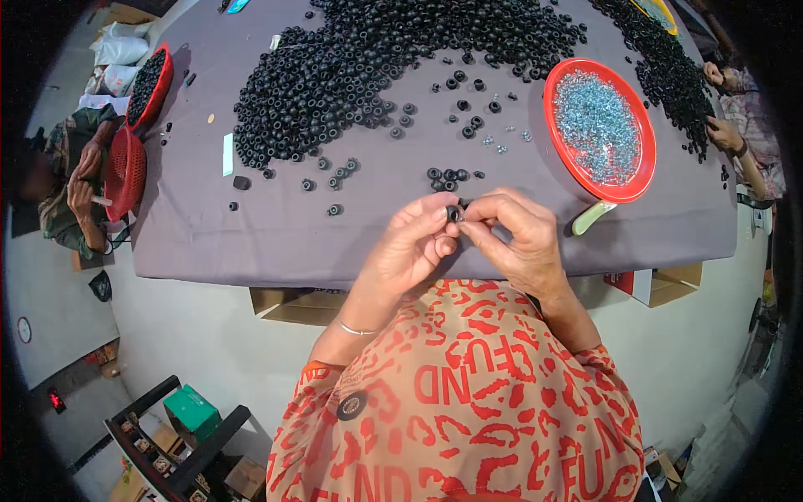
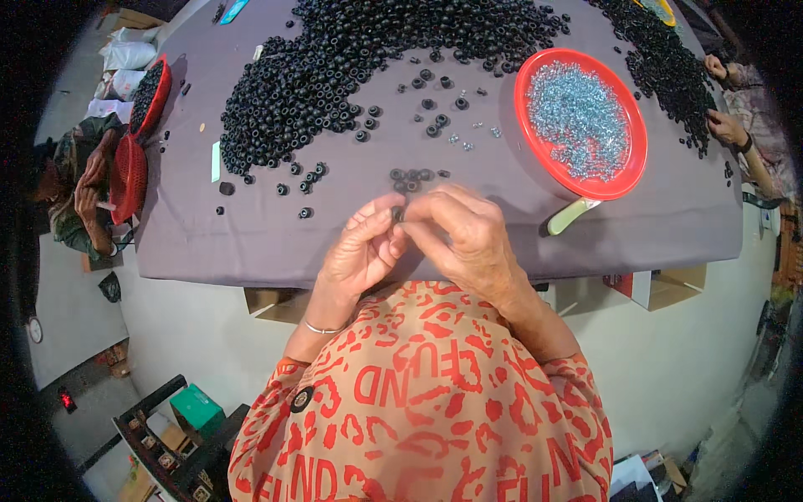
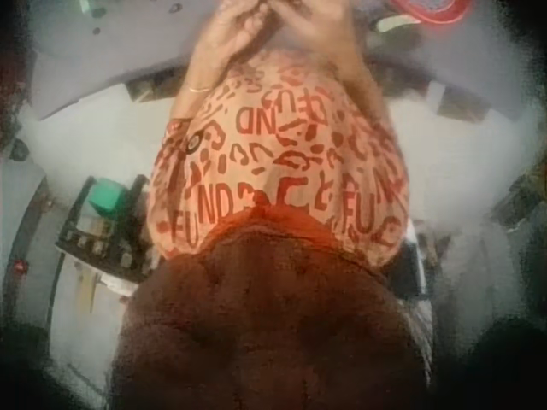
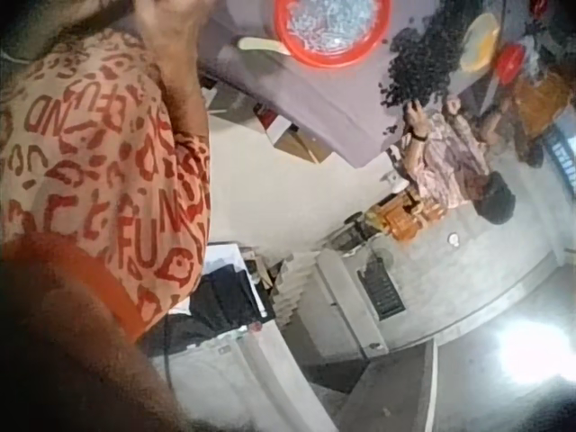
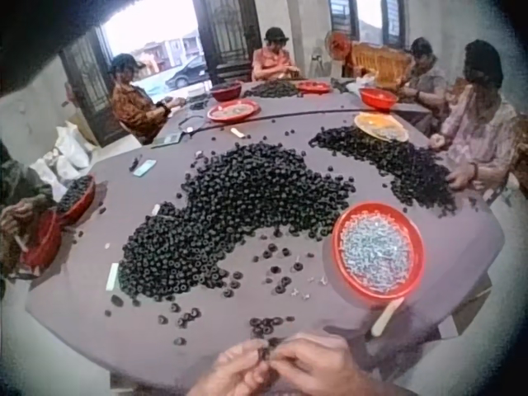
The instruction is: The person assembles small metal inserts into circular black plastic housings by hand at a workstation.
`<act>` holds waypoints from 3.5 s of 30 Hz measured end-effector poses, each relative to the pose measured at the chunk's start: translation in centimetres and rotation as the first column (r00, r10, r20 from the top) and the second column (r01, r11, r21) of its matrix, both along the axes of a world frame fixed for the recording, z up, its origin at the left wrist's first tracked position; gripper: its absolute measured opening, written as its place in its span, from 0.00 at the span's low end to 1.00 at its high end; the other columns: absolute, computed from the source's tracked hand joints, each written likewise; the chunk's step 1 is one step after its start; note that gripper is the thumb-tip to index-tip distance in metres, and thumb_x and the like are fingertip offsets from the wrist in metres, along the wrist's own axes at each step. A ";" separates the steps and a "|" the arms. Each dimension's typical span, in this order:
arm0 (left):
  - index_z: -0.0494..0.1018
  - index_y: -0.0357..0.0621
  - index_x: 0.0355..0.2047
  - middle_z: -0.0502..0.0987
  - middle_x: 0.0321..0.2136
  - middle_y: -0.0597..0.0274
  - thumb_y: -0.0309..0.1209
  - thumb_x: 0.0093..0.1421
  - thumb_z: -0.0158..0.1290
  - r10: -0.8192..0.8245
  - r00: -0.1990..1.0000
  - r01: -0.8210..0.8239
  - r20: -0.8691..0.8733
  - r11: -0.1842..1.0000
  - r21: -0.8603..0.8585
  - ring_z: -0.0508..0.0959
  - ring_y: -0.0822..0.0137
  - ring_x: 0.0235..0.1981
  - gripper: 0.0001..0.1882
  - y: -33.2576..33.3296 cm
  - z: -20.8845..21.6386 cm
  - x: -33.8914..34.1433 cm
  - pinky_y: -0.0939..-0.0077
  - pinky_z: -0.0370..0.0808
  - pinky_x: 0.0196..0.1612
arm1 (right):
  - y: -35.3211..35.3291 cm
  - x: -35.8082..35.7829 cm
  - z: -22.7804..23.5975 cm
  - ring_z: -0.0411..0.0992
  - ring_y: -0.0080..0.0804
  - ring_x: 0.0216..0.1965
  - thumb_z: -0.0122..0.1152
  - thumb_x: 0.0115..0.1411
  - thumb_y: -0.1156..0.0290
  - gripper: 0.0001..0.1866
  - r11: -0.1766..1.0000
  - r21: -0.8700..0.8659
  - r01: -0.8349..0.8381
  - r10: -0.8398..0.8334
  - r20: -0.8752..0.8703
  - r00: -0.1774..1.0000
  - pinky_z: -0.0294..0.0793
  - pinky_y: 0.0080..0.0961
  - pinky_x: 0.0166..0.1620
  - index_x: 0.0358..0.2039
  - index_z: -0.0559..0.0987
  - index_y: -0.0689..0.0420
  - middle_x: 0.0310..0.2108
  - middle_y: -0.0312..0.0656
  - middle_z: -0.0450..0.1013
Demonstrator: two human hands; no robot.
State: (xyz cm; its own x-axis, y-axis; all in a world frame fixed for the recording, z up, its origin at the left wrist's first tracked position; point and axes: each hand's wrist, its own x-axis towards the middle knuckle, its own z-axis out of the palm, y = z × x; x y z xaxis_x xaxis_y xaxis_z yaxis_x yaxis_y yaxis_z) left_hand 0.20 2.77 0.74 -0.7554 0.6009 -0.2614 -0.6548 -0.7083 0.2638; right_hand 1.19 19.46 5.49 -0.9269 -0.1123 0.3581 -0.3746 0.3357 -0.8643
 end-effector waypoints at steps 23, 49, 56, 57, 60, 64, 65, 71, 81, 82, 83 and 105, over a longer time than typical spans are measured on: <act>0.71 0.33 0.36 0.75 0.24 0.61 0.23 0.55 0.52 -0.466 0.884 0.446 0.045 0.809 -0.383 0.75 0.77 0.22 0.09 -3.2 2.4 3.8 0.87 0.73 0.23 | 0.8 2.0 -0.9 0.64 0.20 0.20 0.66 0.43 0.79 0.08 0.813 -0.255 -0.524 0.580 0.268 0.769 0.61 0.19 0.22 0.26 0.76 0.60 0.21 0.35 0.67; 0.70 0.36 0.32 0.70 0.26 0.61 0.29 0.57 0.51 -0.116 0.993 0.116 0.005 0.980 -0.164 0.66 0.78 0.20 0.08 -3.0 -2.8 0.0 0.86 0.69 0.21 | 1.7 -2.5 -6.4 0.71 0.25 0.26 0.57 0.50 0.82 0.07 0.921 0.309 0.237 -0.260 0.036 0.965 0.68 0.20 0.29 0.32 0.74 0.60 0.28 0.39 0.70; 0.71 0.37 0.32 0.73 0.25 0.62 0.27 0.58 0.50 -0.093 0.994 0.102 0.062 0.983 -0.154 0.70 0.80 0.19 0.06 -2.3 -1.7 -0.2 0.91 0.69 0.20 | 2.4 -2.4 -5.2 0.70 0.19 0.27 0.57 0.53 0.80 0.07 0.826 -0.513 0.233 0.075 0.510 0.857 0.70 0.15 0.31 0.34 0.74 0.62 0.27 0.36 0.72; 0.71 0.37 0.31 0.73 0.25 0.62 0.27 0.58 0.50 -0.091 0.994 0.098 0.054 0.984 -0.148 0.71 0.80 0.20 0.05 -2.1 -1.5 -0.2 0.91 0.69 0.21 | 2.6 -2.4 -5.1 0.70 0.19 0.28 0.58 0.52 0.80 0.08 0.815 -0.531 0.234 0.097 0.522 0.847 0.70 0.15 0.31 0.34 0.74 0.62 0.26 0.37 0.72; 0.70 0.37 0.31 0.74 0.25 0.62 0.26 0.58 0.49 -0.090 0.995 0.096 0.049 0.987 -0.126 0.71 0.80 0.21 0.05 -2.0 -1.4 -0.3 0.90 0.70 0.21 | 3.1 -2.4 -5.0 0.69 0.19 0.27 0.58 0.52 0.80 0.08 0.753 -0.617 0.229 0.180 0.528 0.830 0.69 0.15 0.31 0.34 0.74 0.63 0.27 0.38 0.72; 0.71 0.39 0.31 0.74 0.27 0.62 0.25 0.57 0.51 -0.139 0.990 0.140 0.010 0.989 -0.047 0.72 0.77 0.24 0.03 -2.4 -2.2 -0.2 0.88 0.72 0.24 | 3.0 -1.7 -4.3 0.69 0.20 0.27 0.58 0.52 0.80 0.08 0.675 -0.704 0.220 0.237 0.489 0.839 0.68 0.15 0.31 0.34 0.74 0.64 0.27 0.39 0.73; 0.71 0.39 0.31 0.74 0.27 0.62 0.25 0.57 0.51 -0.148 0.989 0.148 -0.007 0.988 -0.040 0.72 0.77 0.24 0.03 -2.8 -2.4 0.0 0.88 0.72 0.24 | 2.6 -1.8 -4.5 0.69 0.20 0.27 0.58 0.52 0.80 0.08 0.650 -0.720 0.243 0.230 0.491 0.840 0.68 0.16 0.31 0.34 0.74 0.64 0.27 0.40 0.73; 0.69 0.38 0.36 0.68 0.28 0.63 0.30 0.57 0.52 -0.053 0.982 0.066 0.181 0.995 -0.069 0.65 0.76 0.24 0.10 -2.8 -2.9 0.1 0.87 0.67 0.24 | 1.8 -4.1 -5.5 0.70 0.21 0.27 0.58 0.53 0.80 0.07 0.617 -0.763 0.191 0.275 0.437 0.857 0.70 0.15 0.31 0.34 0.74 0.64 0.28 0.40 0.73; 0.70 0.38 0.37 0.72 0.29 0.60 0.26 0.59 0.49 -0.131 0.983 0.124 0.129 0.990 0.064 0.69 0.77 0.24 0.07 -0.7 -0.8 0.3 0.87 0.70 0.24 | 1.3 -0.4 -0.2 0.68 0.19 0.28 0.59 0.48 0.83 0.07 0.965 -0.254 -0.065 0.139 0.285 0.949 0.66 0.15 0.30 0.30 0.74 0.64 0.27 0.36 0.71; 0.70 0.39 0.38 0.73 0.29 0.60 0.26 0.59 0.49 -0.144 0.985 0.136 0.092 0.987 0.084 0.70 0.77 0.26 0.08 -0.6 -0.8 0.1 0.88 0.72 0.25 | 1.1 -0.4 -0.1 0.68 0.20 0.27 0.59 0.47 0.84 0.07 0.979 -0.191 -0.074 0.110 0.186 0.976 0.67 0.16 0.29 0.29 0.75 0.64 0.26 0.38 0.71; 0.70 0.39 0.38 0.73 0.29 0.60 0.26 0.59 0.49 -0.143 0.985 0.135 0.099 0.987 0.082 0.70 0.77 0.26 0.08 -0.6 -0.7 0.1 0.88 0.72 0.25 | 0.8 -0.2 -0.1 0.69 0.22 0.26 0.59 0.46 0.84 0.07 0.989 -0.130 -0.069 0.080 0.086 0.993 0.67 0.16 0.29 0.29 0.75 0.64 0.26 0.39 0.71; 0.71 0.33 0.33 0.75 0.24 0.58 0.30 0.56 0.54 -0.130 0.984 0.102 -0.123 0.972 -0.212 0.75 0.76 0.20 0.11 -1.4 -0.1 1.2 0.85 0.75 0.22 | -0.5 1.0 -0.6 0.69 0.25 0.21 0.62 0.43 0.85 0.08 0.995 0.005 -0.097 0.098 -0.041 0.994 0.68 0.19 0.24 0.25 0.74 0.63 0.23 0.41 0.72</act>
State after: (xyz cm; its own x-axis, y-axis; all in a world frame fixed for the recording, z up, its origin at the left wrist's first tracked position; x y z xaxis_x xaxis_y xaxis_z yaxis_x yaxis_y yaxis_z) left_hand 1.38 1.39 0.62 -0.7202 0.6310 -0.2883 -0.6778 -0.5513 0.4865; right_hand 2.23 19.01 4.85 -0.8960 -0.2026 0.3951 -0.4408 0.2985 -0.8465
